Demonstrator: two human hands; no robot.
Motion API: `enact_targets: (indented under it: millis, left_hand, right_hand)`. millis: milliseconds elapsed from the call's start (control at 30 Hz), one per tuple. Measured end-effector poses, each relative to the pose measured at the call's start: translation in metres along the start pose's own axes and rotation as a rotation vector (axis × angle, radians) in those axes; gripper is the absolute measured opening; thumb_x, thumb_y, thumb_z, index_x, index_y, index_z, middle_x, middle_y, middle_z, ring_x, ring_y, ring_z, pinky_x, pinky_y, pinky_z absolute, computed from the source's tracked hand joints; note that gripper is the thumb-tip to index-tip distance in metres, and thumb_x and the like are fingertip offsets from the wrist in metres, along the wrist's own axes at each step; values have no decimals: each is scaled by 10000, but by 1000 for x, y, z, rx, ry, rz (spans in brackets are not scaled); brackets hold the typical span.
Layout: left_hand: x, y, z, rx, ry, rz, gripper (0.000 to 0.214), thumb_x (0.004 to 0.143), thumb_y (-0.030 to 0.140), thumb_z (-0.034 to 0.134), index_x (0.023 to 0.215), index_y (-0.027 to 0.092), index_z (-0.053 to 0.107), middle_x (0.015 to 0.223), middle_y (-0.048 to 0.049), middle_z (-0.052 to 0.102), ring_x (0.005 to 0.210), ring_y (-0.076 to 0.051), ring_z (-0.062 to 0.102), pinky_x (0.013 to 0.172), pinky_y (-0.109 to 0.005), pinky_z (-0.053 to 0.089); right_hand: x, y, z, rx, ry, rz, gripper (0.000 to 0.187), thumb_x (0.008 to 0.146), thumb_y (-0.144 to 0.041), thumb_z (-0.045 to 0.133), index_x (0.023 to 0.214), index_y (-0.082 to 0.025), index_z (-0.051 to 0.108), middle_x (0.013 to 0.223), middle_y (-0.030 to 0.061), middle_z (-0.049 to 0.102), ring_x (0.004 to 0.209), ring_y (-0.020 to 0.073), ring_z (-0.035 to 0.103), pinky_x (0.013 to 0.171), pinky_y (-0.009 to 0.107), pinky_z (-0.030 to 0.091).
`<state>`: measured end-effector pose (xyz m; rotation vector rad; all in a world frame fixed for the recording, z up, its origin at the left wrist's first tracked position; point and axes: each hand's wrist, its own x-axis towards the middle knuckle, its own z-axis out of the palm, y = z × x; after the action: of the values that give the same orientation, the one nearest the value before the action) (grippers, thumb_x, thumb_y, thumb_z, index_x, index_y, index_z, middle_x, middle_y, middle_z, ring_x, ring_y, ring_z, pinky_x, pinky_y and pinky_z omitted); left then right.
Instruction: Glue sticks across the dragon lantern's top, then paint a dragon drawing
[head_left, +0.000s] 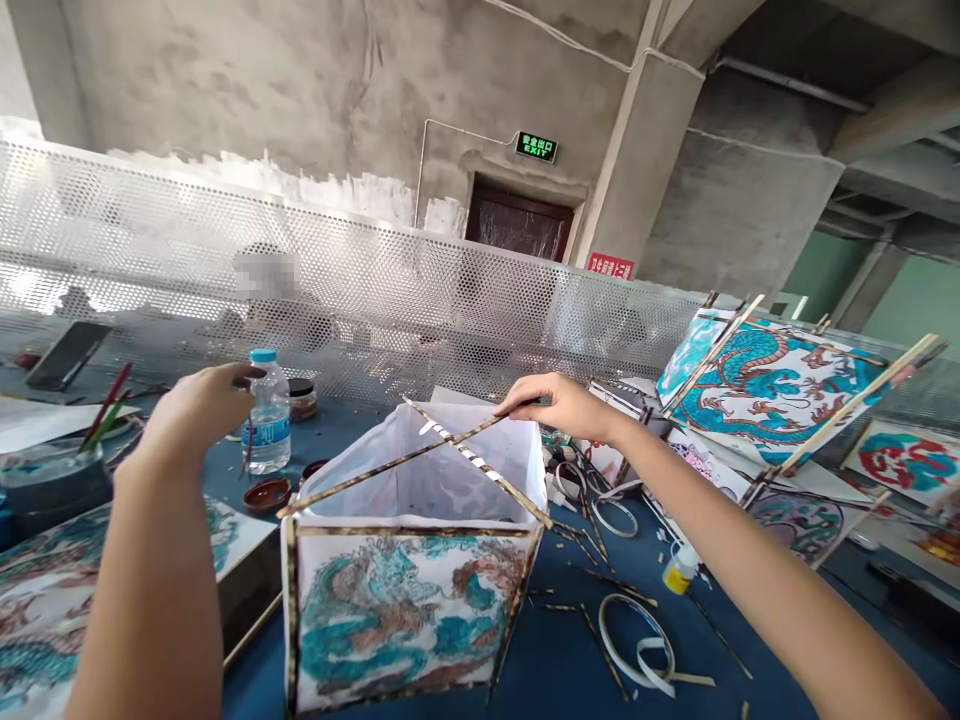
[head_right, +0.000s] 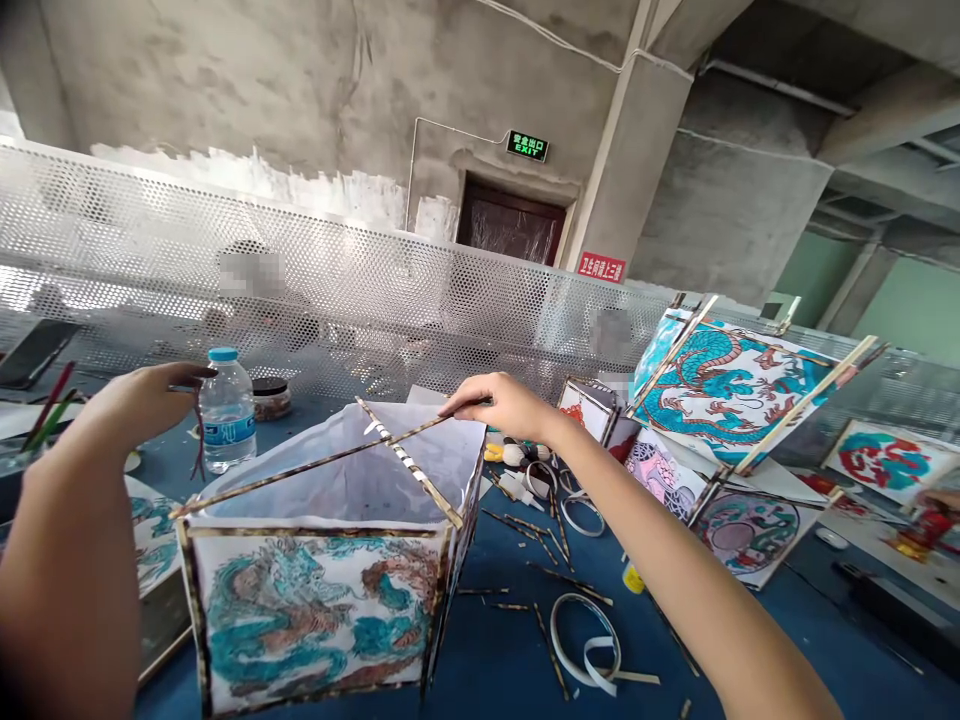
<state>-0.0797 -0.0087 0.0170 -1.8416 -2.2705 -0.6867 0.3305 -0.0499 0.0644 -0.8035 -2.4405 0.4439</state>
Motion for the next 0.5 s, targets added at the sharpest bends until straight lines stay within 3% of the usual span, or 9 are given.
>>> enact_targets:
  millis: [133, 333, 500]
  left_hand:
    - [2, 2, 3, -83, -69, 47, 540, 664, 243, 397, 1154, 153, 604, 1110, -92, 662, 938, -272, 612, 707, -282, 463]
    - [8, -1, 16, -264, -446, 92, 457, 595, 293, 433, 980, 178, 653, 995, -14, 709, 941, -220, 623, 769, -236, 468]
    - [7, 3, 15, -311, -514, 22, 544, 560, 408, 424, 1021, 186, 611, 985, -34, 704, 907, -234, 631, 695, -248, 487]
  right_hand:
    - [1, 2, 0, 0, -17, 17, 180, 795, -168, 601, 921, -223, 718, 929, 44, 681, 881, 139, 613, 818, 282, 464]
    - [13, -2, -11, -79, -122, 64, 181, 746, -176, 643, 903, -198, 732, 901, 53, 712, 875, 152, 620, 818, 285, 460]
    - [25, -6, -22, -58, -252, 153, 193, 716, -160, 649, 883, -198, 739, 884, 40, 726, 850, 141, 638, 814, 267, 468]
